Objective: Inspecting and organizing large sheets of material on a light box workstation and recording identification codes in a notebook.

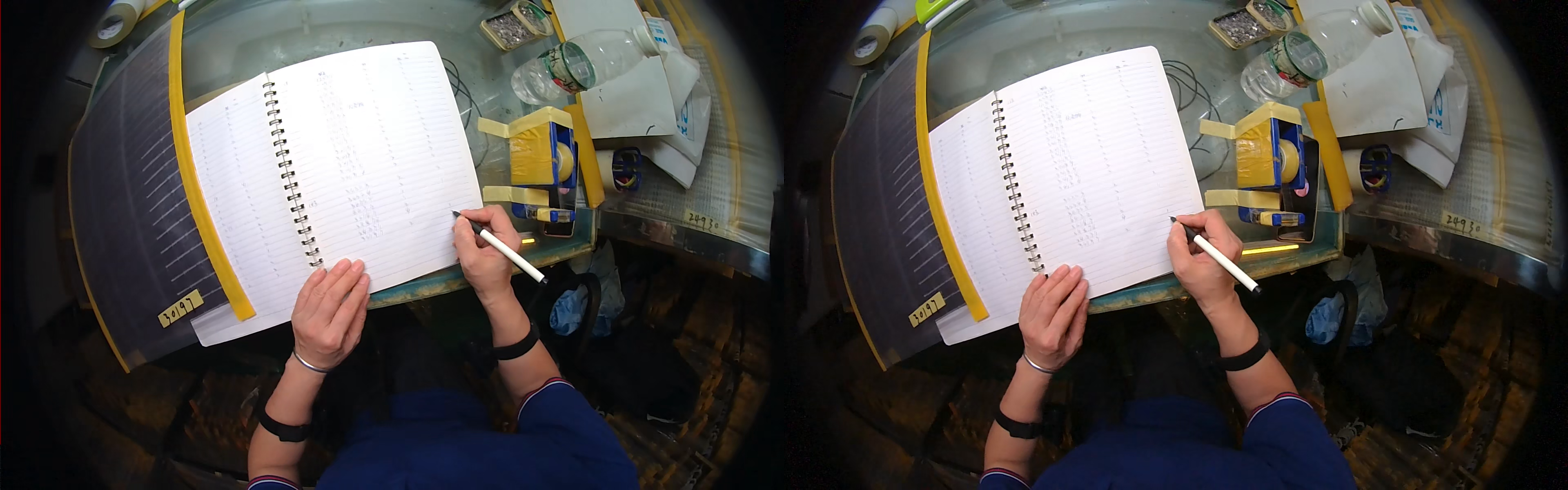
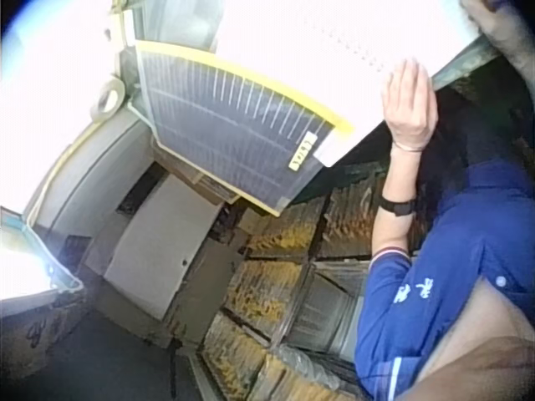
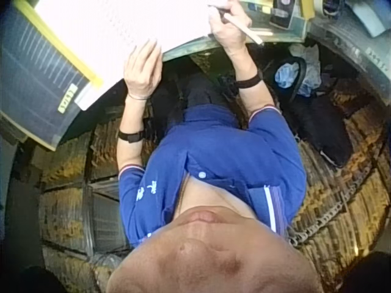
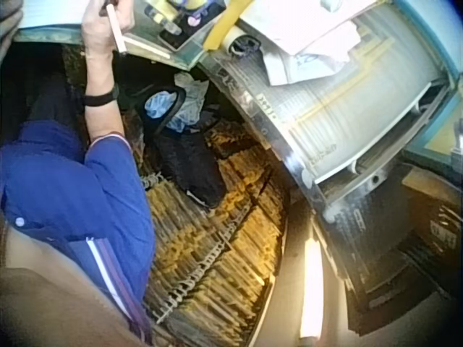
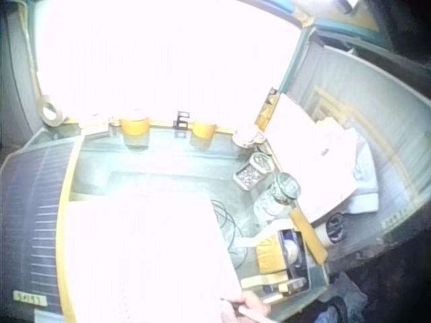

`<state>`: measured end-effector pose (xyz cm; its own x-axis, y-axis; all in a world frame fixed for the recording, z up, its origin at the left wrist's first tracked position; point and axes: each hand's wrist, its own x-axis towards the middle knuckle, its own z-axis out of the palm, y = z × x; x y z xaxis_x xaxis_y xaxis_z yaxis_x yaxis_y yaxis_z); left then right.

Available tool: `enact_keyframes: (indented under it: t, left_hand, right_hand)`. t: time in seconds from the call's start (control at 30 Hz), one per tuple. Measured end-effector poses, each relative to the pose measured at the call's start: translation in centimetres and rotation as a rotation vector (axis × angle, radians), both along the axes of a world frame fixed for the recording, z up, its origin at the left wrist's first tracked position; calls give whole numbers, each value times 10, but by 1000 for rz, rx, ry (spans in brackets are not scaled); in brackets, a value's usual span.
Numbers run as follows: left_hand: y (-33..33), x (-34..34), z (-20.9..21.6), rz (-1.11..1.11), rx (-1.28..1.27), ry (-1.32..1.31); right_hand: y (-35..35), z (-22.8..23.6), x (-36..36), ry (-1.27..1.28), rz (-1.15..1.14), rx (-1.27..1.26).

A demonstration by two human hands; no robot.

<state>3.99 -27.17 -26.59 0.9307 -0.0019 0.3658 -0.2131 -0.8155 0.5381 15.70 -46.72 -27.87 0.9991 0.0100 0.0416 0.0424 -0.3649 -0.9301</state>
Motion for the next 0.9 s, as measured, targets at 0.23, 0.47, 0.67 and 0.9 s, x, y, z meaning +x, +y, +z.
enact_keyframes:
  t: [0.23, 0.47, 0.67, 0.9]
  left_hand:
    - [31, -17, 16, -83, -215, 46]
    - [199, -115, 95, 608, -31, -353]
    - [427, -321, -26, 1437, -694, -175]
    - [552, -308, -191, 1370, -1525, 15]
  right_hand:
    - [8, -14, -6, -63, -27, 166]
    - [2, 17, -8, -184, -102, 143]
    - [78, 66, -30, -252, 39, -3]
    - [172, 80, -79, -224, 100, -125]
